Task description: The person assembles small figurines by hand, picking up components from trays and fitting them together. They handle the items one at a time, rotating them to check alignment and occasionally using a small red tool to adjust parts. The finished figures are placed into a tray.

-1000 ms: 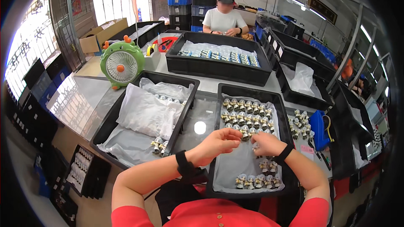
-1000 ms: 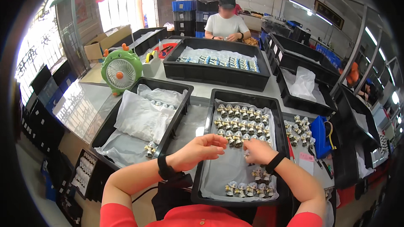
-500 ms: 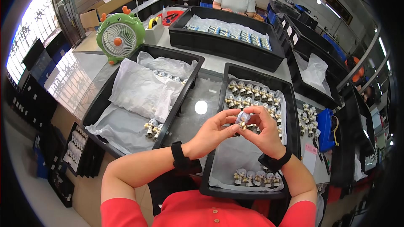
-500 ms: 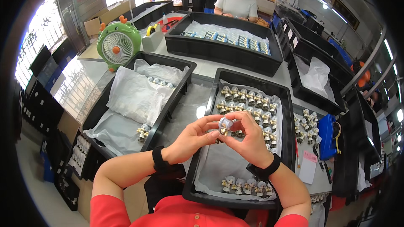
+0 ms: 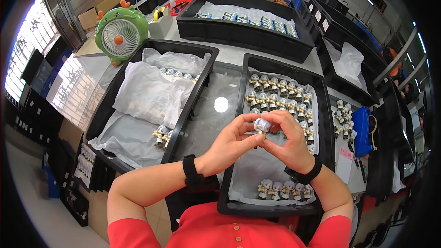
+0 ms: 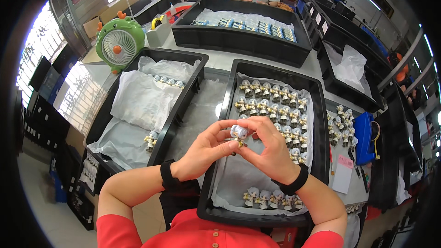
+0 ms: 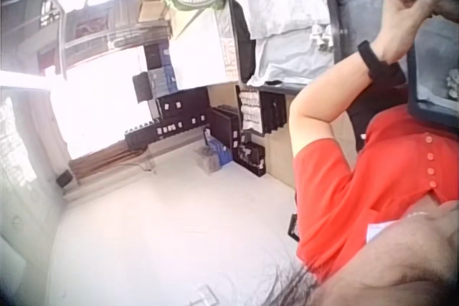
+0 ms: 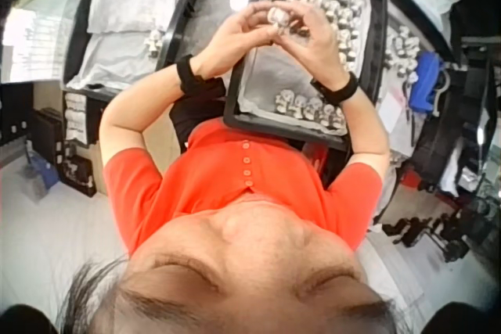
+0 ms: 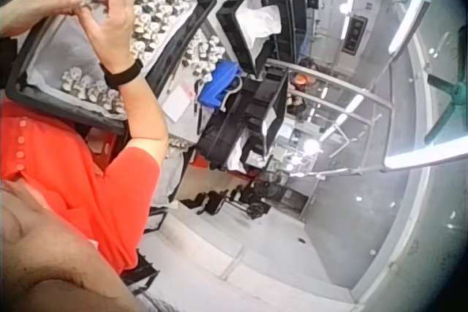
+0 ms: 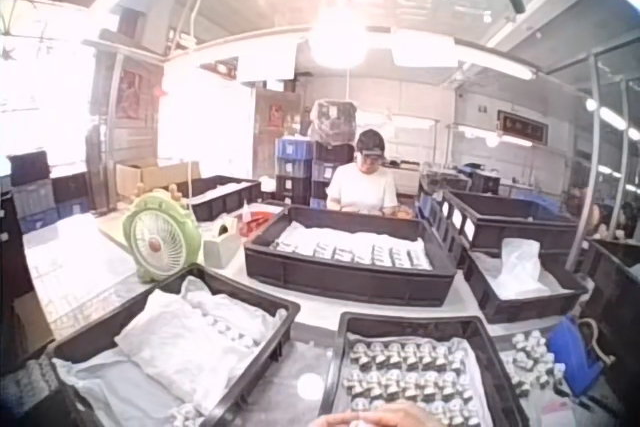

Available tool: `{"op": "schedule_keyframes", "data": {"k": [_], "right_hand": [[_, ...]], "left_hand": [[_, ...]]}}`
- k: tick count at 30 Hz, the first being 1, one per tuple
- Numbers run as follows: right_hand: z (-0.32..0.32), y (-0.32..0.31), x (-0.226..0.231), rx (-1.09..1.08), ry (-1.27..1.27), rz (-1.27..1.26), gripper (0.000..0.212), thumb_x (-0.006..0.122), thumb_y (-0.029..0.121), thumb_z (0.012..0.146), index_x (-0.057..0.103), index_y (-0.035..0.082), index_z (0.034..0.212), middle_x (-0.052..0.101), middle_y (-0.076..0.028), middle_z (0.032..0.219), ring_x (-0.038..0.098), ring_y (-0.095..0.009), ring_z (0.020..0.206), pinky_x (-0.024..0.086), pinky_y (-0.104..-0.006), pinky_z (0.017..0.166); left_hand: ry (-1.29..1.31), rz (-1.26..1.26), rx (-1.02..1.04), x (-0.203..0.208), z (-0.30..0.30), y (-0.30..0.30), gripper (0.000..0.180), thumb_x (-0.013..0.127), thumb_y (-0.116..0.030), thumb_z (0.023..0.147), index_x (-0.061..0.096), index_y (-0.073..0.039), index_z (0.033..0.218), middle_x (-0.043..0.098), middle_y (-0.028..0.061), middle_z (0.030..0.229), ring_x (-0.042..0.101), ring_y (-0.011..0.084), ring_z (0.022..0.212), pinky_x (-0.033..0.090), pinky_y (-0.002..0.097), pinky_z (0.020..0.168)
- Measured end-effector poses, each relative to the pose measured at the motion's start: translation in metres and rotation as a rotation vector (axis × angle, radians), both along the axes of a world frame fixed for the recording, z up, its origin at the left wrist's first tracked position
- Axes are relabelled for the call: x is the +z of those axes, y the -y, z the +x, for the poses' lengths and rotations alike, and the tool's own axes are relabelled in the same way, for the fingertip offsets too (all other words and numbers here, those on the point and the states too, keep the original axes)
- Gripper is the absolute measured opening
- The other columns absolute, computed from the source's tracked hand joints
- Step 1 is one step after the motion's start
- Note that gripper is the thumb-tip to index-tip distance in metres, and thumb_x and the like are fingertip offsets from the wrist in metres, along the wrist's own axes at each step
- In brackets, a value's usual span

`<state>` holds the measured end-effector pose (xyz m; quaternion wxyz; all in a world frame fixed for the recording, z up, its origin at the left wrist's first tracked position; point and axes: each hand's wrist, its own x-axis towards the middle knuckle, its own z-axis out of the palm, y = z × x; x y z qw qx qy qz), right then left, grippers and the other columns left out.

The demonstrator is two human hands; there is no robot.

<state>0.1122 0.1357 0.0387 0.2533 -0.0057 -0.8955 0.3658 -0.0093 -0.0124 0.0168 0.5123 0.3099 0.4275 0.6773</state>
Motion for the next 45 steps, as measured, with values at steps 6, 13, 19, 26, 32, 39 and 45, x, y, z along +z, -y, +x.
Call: {"op": "schedule_keyframes", "data": {"k": [6, 13, 19, 26, 32, 39, 45], "right_hand": [[0.0, -0.001, 0.001, 0.058, 0.009, 0.019, 0.07, 0.083, 0.017, 0.065, 0.05, 0.005, 0.126, 0.052, -0.012, 0.12, 0.053, -0.025, 0.109, 0.044, -0.0338, 0.09], [0.001, -0.001, -0.005, 0.056, 0.05, -0.026, 0.076, 0.083, 0.016, 0.065, 0.044, 0.005, 0.129, 0.051, -0.014, 0.124, 0.051, -0.028, 0.116, 0.04, -0.0366, 0.098], [0.001, -0.001, -0.008, 0.04, 0.034, -0.068, 0.074, 0.083, 0.015, 0.065, 0.044, 0.007, 0.128, 0.051, -0.009, 0.127, 0.051, -0.023, 0.114, 0.041, -0.0344, 0.093], [0.001, -0.001, -0.009, 0.035, 0.011, -0.059, 0.074, 0.083, 0.016, 0.066, 0.044, 0.008, 0.128, 0.052, -0.009, 0.126, 0.052, -0.024, 0.113, 0.042, -0.0348, 0.092], [0.001, 0.0, -0.011, 0.021, 0.003, -0.038, 0.076, 0.083, 0.016, 0.065, 0.042, 0.008, 0.129, 0.052, -0.009, 0.126, 0.052, -0.024, 0.113, 0.042, -0.0348, 0.092], [0.001, 0.004, -0.012, 0.015, 0.005, -0.074, 0.077, 0.082, 0.012, 0.064, 0.041, 0.007, 0.13, 0.052, -0.011, 0.125, 0.051, -0.026, 0.113, 0.041, -0.037, 0.095], [-0.002, 0.009, -0.01, -0.016, -0.157, 0.248, 0.073, 0.079, 0.006, 0.063, 0.045, 0.007, 0.127, 0.052, -0.012, 0.121, 0.049, -0.032, 0.112, 0.04, -0.0422, 0.097]], "left_hand": [[0.29, 0.013, -0.048, 0.002, -0.002, 0.002, 0.042, 0.046, -0.018, 0.097, 0.035, -0.004, 0.135, 0.053, 0.0098, 0.123, 0.057, 0.023, 0.111, 0.047, 0.0343, 0.09], [0.402, 0.056, -0.101, 0.008, -0.005, 0.002, 0.044, 0.033, -0.017, 0.098, 0.03, -0.003, 0.139, 0.048, 0.0149, 0.129, 0.053, 0.0332, 0.117, 0.045, 0.0416, 0.095], [0.388, 0.048, -0.047, 0.003, -0.006, 0.002, 0.042, 0.035, -0.017, 0.099, 0.029, -0.008, 0.14, 0.048, 0.0135, 0.128, 0.054, 0.0321, 0.115, 0.045, 0.0414, 0.095], [0.286, 0.089, -0.047, -0.003, -0.005, 0.001, 0.048, 0.049, -0.018, 0.097, 0.029, -0.008, 0.14, 0.049, 0.0125, 0.126, 0.056, 0.0296, 0.113, 0.047, 0.0395, 0.095], [0.272, 0.088, -0.04, -0.003, -0.005, 0.001, 0.049, 0.049, -0.018, 0.098, 0.028, -0.008, 0.141, 0.05, 0.0127, 0.126, 0.056, 0.0291, 0.112, 0.047, 0.0391, 0.094], [0.292, 0.055, -0.038, -0.003, -0.003, 0.002, 0.046, 0.042, -0.024, 0.1, 0.03, -0.007, 0.14, 0.051, 0.0119, 0.126, 0.056, 0.0287, 0.113, 0.048, 0.039, 0.092], [0.166, 0.042, -0.056, -0.001, 0.0, 0.001, 0.047, 0.049, -0.023, 0.098, 0.034, -0.006, 0.139, 0.05, 0.0076, 0.126, 0.055, 0.0229, 0.114, 0.047, 0.0367, 0.094]]}}
